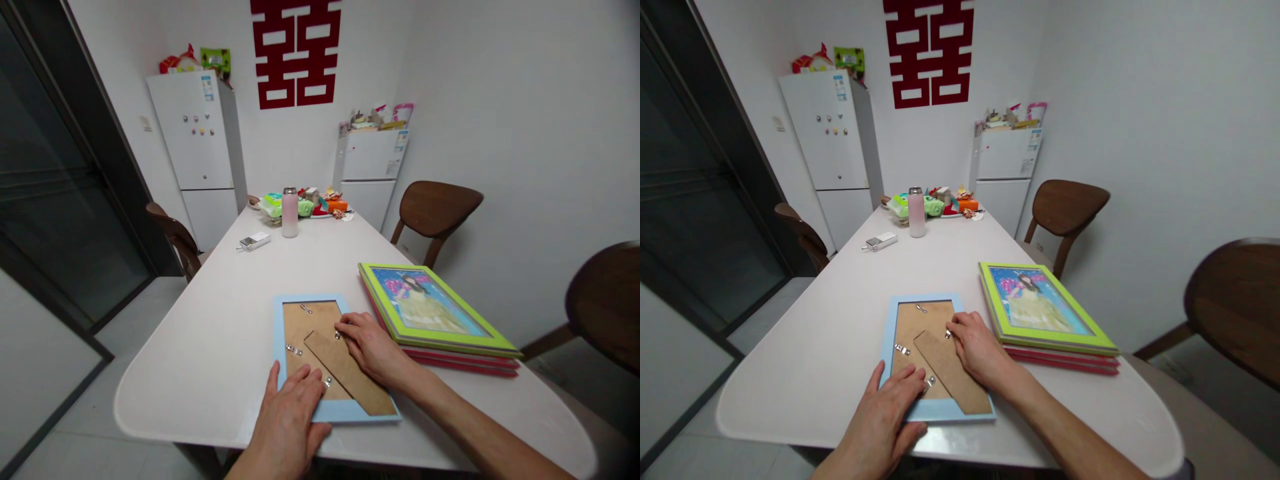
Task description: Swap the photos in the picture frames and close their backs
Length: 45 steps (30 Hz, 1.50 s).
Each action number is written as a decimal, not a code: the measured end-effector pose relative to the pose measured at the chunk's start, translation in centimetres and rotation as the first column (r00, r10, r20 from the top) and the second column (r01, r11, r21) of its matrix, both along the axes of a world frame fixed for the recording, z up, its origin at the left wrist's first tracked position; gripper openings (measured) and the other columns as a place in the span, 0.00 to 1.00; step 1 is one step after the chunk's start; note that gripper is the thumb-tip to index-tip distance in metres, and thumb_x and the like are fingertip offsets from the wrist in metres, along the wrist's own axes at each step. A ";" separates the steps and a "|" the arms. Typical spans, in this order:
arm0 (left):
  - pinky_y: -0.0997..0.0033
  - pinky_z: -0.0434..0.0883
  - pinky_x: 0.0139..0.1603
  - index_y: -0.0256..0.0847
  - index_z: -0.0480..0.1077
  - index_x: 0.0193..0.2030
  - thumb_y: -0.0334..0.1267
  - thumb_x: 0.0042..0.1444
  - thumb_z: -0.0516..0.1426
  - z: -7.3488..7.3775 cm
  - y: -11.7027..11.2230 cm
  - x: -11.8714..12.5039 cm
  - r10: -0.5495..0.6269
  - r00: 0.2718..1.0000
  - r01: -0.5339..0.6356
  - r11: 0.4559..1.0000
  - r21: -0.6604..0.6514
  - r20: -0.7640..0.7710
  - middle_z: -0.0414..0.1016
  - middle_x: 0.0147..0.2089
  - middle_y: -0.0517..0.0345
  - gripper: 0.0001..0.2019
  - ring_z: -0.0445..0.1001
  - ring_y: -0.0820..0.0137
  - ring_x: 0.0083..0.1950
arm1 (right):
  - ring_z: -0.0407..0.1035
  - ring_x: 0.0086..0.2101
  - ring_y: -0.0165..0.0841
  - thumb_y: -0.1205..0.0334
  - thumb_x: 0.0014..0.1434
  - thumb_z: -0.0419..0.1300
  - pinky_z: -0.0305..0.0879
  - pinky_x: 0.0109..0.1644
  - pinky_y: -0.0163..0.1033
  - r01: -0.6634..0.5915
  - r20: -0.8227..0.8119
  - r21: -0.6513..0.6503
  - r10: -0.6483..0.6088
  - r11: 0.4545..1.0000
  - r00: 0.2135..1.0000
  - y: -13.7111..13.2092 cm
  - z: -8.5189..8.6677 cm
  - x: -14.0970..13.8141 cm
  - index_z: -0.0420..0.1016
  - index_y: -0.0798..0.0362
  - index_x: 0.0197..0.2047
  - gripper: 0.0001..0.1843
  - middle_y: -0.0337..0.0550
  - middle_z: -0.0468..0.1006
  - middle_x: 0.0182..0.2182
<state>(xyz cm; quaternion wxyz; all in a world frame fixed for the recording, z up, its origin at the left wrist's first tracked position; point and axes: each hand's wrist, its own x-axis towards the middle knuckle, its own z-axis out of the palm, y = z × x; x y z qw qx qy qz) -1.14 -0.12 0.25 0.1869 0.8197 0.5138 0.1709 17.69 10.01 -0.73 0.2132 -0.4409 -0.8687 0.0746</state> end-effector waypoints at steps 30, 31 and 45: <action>0.46 0.49 0.56 0.40 0.63 0.38 0.36 0.43 0.58 -0.2 0.1 0.0 0.099 0.993 -0.090 0.986 0.137 -0.061 0.60 0.56 0.48 0.13 0.55 0.59 0.58 | 0.53 0.49 0.41 0.57 0.49 0.53 0.52 0.52 0.46 0.045 0.014 -0.090 -0.044 0.995 0.999 -4.3 0.7 0.0 0.70 0.56 0.41 0.17 0.52 0.61 0.49; 0.47 0.49 0.57 0.40 0.63 0.36 0.36 0.43 0.58 -0.3 0.0 -0.1 0.102 0.994 -0.095 0.986 0.135 -0.041 0.61 0.55 0.49 0.13 0.56 0.60 0.57 | 0.54 0.48 0.41 0.56 0.48 0.54 0.52 0.51 0.46 0.054 0.027 -0.095 -0.051 0.994 0.998 -4.7 0.9 -0.2 0.70 0.55 0.42 0.18 0.51 0.62 0.49; 0.49 0.48 0.57 0.38 0.66 0.36 0.41 0.40 0.61 0.5 -0.2 -0.2 0.075 0.996 -0.072 0.996 0.050 -0.052 0.63 0.54 0.51 0.16 0.59 0.60 0.55 | 0.58 0.40 0.38 0.58 0.52 0.49 0.55 0.43 0.42 0.160 0.097 0.006 -0.160 0.987 0.982 -4.1 0.7 -1.1 0.64 0.55 0.47 0.20 0.50 0.67 0.40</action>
